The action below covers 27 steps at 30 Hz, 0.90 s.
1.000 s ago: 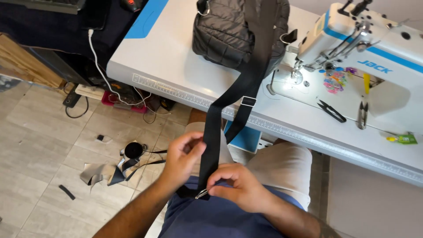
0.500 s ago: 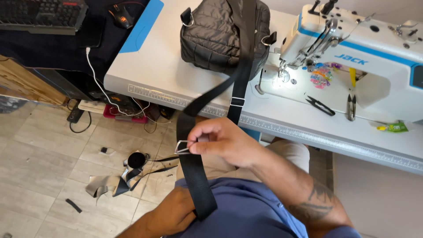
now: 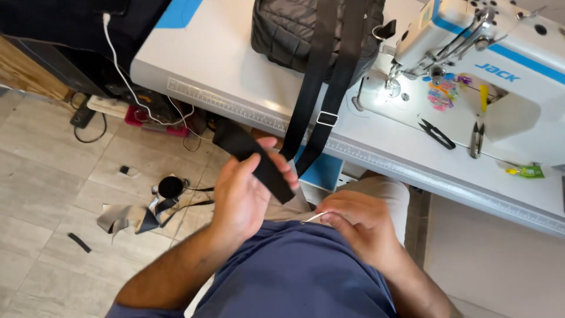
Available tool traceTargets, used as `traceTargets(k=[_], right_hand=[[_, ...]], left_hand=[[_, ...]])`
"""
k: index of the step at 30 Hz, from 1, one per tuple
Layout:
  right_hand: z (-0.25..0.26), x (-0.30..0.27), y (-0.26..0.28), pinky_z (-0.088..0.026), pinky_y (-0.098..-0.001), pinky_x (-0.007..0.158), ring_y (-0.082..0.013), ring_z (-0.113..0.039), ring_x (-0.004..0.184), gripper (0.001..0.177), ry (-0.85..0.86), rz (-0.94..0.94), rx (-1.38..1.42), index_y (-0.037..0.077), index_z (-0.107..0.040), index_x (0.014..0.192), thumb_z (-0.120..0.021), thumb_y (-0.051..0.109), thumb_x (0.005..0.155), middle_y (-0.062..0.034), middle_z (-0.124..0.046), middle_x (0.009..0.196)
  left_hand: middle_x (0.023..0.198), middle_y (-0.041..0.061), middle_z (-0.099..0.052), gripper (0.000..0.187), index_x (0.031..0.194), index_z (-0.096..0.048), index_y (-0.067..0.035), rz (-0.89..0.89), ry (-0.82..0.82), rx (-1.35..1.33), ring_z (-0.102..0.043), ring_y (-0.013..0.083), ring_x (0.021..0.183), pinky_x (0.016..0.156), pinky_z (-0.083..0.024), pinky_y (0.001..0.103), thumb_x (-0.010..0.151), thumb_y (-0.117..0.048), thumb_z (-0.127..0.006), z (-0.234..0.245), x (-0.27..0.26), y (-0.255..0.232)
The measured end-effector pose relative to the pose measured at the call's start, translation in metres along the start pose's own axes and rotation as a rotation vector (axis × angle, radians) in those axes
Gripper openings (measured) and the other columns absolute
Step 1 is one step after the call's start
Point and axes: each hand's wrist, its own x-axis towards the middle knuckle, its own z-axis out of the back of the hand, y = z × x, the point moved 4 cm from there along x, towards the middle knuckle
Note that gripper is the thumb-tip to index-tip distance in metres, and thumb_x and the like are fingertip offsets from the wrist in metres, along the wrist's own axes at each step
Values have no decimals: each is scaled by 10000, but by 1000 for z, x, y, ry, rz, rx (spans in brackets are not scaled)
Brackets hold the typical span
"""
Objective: Sewing and assembling straps onto a quilted bag using an industrial sewing machine
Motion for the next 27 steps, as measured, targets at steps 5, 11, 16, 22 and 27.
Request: traceTargets(k=[5,11,16,22,27], right_hand=[[-6,-4,8,-571,-368,700,-283,-707,799,96,-31,298,-282,-18,-657,1060,-634,40,987,-143,-719,984],[-11,-3,-10,-597,-401,534,-328,-692,615,102,-139,349,-280,-29,-714,974,-752,-6,882,-140,-714,803],[-11,-1,-5,-588,-399,527,-323,-690,612,77,-150,361,-251,-26,-685,947,-736,-10,892,-136,-712,805],[-11,1,-5,-562,-407,521,-364,-669,613,36,-122,428,-320,-35,-671,934,-695,-10,923,-161,-703,818],[-14,-3,-10,-552,-403,513,-355,-657,615,29,-102,412,-318,-30,-678,917,-696,-8,920,-156,-701,824]], left_hand=[[915,264,-690,328,1281,-550,68,83,-183,201,-718,413,812,749,-616,526,1027,-116,-454,-5,8,28],[893,318,-717,315,1242,-578,138,19,-176,299,-766,416,815,685,-648,602,1015,-39,-449,1,5,42],[897,316,-727,303,1232,-575,129,-12,-201,366,-769,422,826,687,-660,586,1021,-31,-428,5,10,38],[902,319,-735,311,1236,-598,113,43,-227,390,-771,417,839,688,-657,582,1016,-27,-429,6,3,45],[929,328,-735,307,1228,-602,114,114,-280,265,-765,423,871,703,-648,597,1007,-19,-437,13,1,55]])
